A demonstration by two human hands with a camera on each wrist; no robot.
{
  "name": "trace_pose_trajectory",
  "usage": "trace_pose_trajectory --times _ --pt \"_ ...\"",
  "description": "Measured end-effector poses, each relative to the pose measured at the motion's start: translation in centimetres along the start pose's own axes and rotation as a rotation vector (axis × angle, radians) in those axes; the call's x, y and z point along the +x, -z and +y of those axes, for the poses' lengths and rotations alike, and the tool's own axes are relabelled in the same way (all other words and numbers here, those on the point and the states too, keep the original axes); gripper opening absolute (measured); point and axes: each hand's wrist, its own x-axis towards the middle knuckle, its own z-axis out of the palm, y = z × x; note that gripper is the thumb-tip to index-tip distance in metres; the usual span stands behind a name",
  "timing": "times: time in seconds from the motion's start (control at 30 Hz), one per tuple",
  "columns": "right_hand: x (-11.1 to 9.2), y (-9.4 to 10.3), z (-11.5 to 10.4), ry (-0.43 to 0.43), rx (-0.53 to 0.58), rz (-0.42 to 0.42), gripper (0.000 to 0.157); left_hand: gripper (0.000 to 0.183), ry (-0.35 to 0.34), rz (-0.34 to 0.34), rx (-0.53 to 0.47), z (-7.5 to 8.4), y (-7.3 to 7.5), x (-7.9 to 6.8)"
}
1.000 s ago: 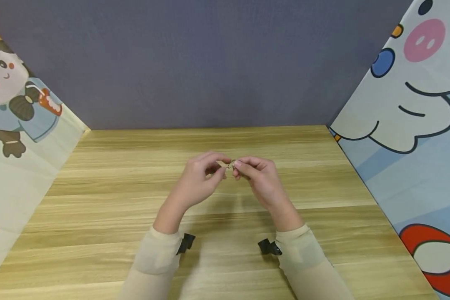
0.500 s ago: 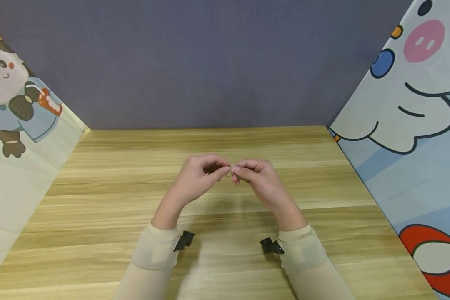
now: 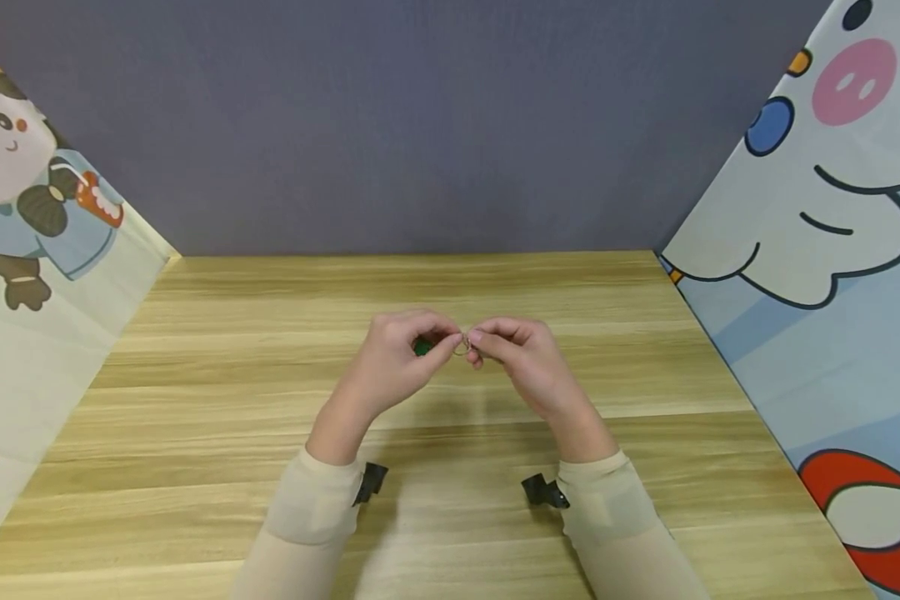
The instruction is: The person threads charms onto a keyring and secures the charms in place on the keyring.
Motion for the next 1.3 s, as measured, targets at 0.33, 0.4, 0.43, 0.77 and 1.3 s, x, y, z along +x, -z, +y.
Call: trace_pose_trajectory --times 0.33,0.4,0.43,0.77,1.3 --pt "-0.1 -0.1 -0.1 0.014 -0.017 0.002 0.021 0.007 -0.145 0.031 0.094 -0.2 -0.3 -0.2" --pt "-0.1 -0.1 -0.1 0.011 -0.023 0.004 0.021 0.008 -0.141 0.041 0.102 -0.2 -0.3 -0.2" --pt "-0.1 -0.2 -0.1 0.009 -0.025 0.004 0.022 0.008 -0.138 0.048 0.105 -0.1 -0.3 -0.2" --pt "-0.5 -0.5 -0.1 0.004 -0.143 0.060 0.023 0.010 -0.039 0.100 0.096 0.3 -0.6 -0.4" --pt "-1.0 -1.9 -0.1 0.138 -0.263 0.162 0.020 0.008 0.063 0.172 0.056 0.6 -0.8 -1.1"
